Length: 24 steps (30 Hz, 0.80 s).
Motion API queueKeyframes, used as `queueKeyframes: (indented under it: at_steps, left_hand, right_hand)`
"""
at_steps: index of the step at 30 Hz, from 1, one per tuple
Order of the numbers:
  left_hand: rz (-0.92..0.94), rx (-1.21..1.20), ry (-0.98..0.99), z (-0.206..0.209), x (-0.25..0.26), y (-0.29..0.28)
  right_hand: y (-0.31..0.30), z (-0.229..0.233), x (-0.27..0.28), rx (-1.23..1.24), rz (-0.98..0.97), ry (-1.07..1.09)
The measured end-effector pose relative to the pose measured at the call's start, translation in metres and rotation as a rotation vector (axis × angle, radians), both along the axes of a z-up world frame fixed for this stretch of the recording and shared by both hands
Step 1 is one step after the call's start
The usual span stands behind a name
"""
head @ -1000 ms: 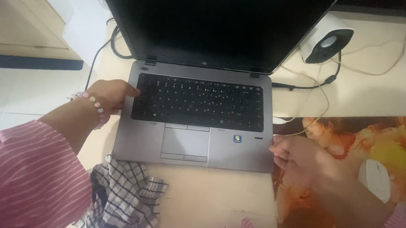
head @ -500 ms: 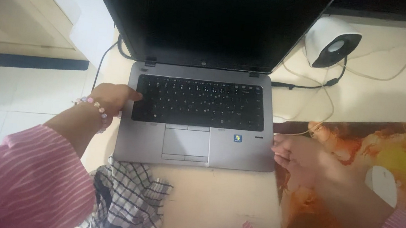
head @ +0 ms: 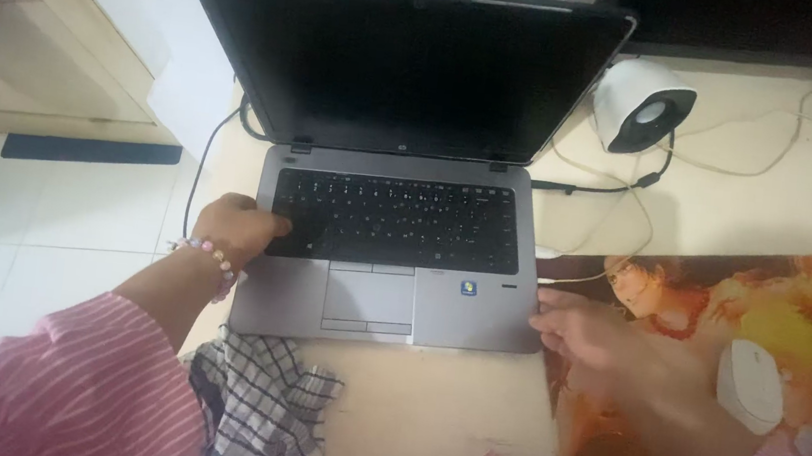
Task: Organize objects on a desk including wiping a mat, moving a clock, and unfolding a small tripod.
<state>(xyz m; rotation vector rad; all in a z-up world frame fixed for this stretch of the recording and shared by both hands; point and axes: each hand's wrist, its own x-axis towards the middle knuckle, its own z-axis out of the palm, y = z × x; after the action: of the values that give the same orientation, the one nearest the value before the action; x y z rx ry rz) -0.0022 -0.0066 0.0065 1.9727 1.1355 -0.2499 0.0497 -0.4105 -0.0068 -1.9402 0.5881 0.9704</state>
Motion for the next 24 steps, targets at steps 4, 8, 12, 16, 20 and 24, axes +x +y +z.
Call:
queueKeyframes:
  at_steps: [4, 8, 12, 16, 20, 24]
  left_hand:
    - [-0.128, 0.085, -0.037, 0.001, -0.005, 0.000]
    - [-0.141, 0.102, 0.010, 0.019, -0.006, -0.013]
    - [-0.114, 0.170, 0.048, 0.007, -0.010, -0.016]
    - [-0.215, 0.328, -0.064, -0.004, -0.014, -0.014]
    - [-0.247, 0.330, -0.074, -0.011, -0.017, -0.017]
    - [-0.292, 0.370, -0.069, -0.013, -0.023, -0.020]
  right_hand:
    - [-0.021, -0.033, -0.001, 0.351, 0.170, 0.042]
    - [-0.025, -0.042, -0.010, 0.335, -0.047, -0.023]
    - [-0.028, -0.046, -0.009, 0.303, -0.063, -0.039]
    - [-0.021, -0.027, -0.006, 0.294, -0.024, 0.032]
    - [-0.018, -0.016, -0.007, 0.219, 0.014, -0.065]
    - [-0.034, -0.044, -0.003, 0.315, 0.024, -0.127]
